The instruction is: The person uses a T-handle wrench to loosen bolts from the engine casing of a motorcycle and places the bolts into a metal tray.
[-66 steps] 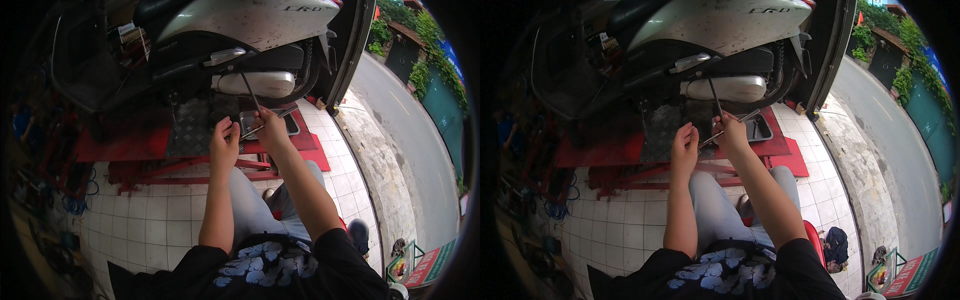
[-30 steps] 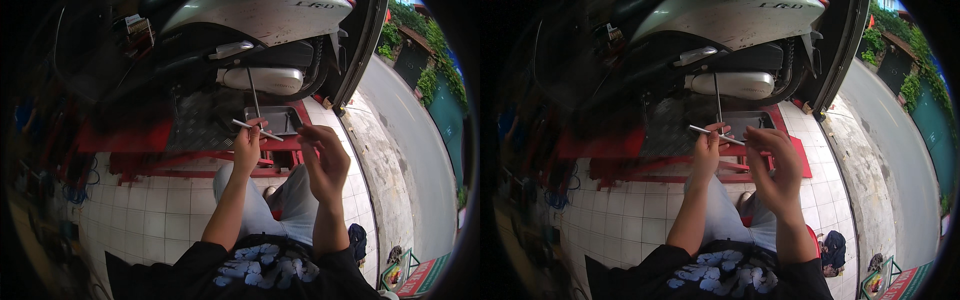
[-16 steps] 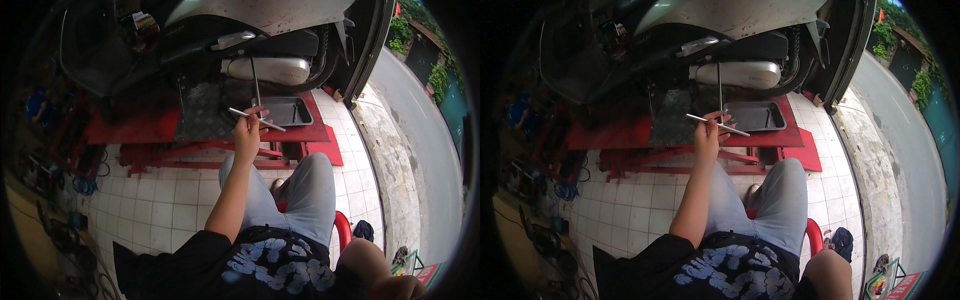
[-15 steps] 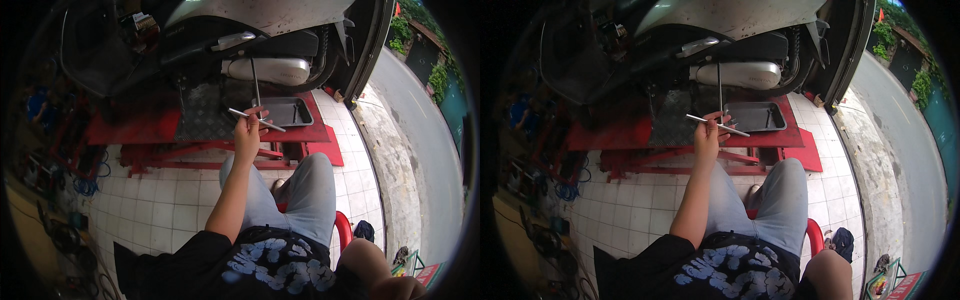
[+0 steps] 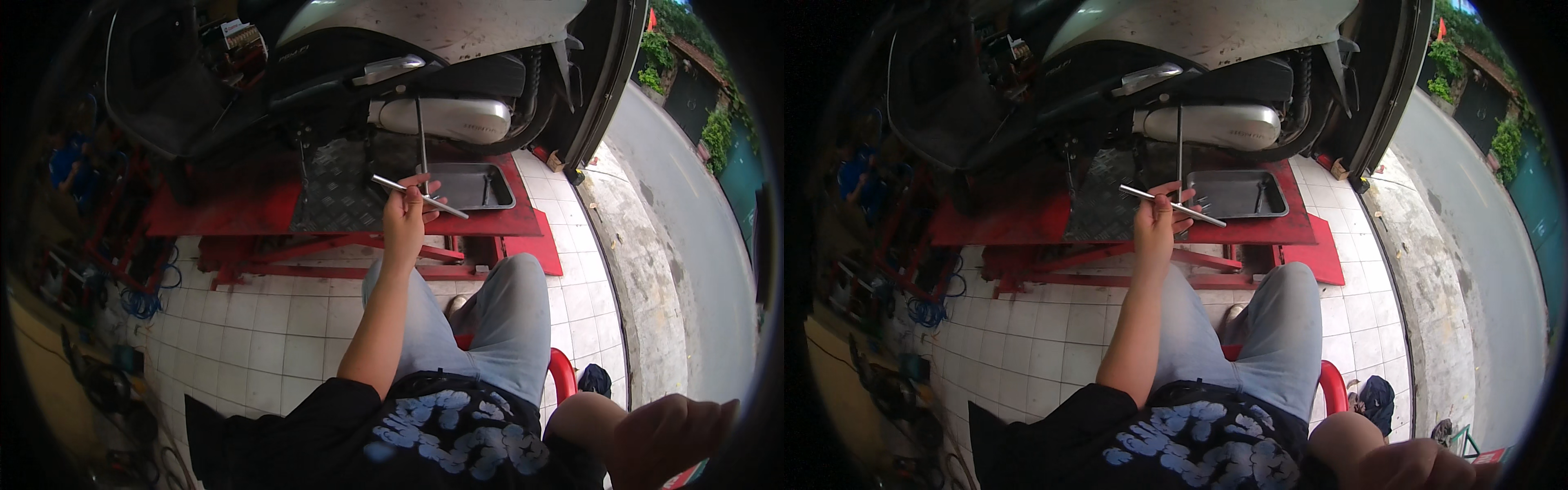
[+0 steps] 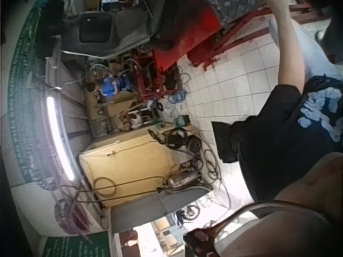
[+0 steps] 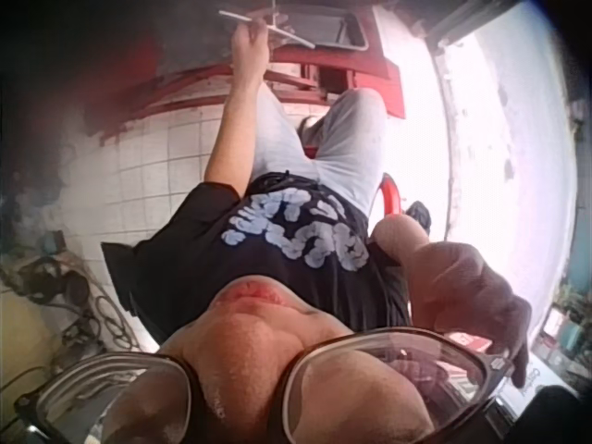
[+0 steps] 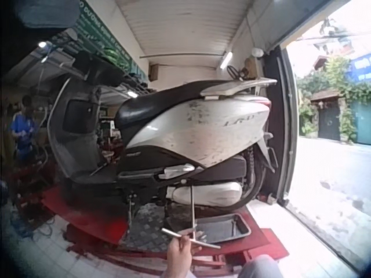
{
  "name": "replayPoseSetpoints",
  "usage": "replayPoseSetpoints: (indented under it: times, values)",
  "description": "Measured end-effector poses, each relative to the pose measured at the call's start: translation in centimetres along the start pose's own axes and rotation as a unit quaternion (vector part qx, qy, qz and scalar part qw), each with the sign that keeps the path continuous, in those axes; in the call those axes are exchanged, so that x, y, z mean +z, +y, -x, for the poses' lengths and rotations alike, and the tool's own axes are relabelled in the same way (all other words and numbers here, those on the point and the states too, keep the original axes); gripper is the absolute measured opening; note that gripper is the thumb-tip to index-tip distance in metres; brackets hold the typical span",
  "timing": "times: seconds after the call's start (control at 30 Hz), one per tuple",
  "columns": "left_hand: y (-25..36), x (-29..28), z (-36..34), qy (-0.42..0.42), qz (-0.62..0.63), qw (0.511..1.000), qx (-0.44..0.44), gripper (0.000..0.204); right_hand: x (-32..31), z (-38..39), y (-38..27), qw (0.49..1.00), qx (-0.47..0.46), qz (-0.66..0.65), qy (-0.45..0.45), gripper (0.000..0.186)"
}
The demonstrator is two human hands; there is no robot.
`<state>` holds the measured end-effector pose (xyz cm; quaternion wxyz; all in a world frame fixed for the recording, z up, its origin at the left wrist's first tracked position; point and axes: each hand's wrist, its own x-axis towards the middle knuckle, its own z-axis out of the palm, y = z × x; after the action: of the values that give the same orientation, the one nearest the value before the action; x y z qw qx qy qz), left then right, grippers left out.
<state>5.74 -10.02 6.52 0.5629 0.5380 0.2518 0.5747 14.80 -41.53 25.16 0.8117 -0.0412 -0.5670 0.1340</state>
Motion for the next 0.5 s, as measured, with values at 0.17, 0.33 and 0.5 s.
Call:
replayPoseSetpoints:
  times: [0.17, 0.33, 0.5]
  values:
    - [0.3, -0.7, -0.2, 0.013, 0.01, 1.0, -0.015, 0.037, -5.3, 2.0, 11.0, 0.914, 0.145, 0.38, 0.001, 0.032]
    - [1.8, -0.5, 0.0, 0.017, 0.021, 0.999, -0.031, 0.036, -9.1, 4.3, 22.0, 0.834, 0.319, 0.444, -0.08, 0.04]
    - [2.5, -0.3, 0.1, 0.005, 0.055, 0.998, -0.039, 0.038, -11.4, 6.0, 28.1, 0.807, 0.249, 0.505, -0.18, 0.053]
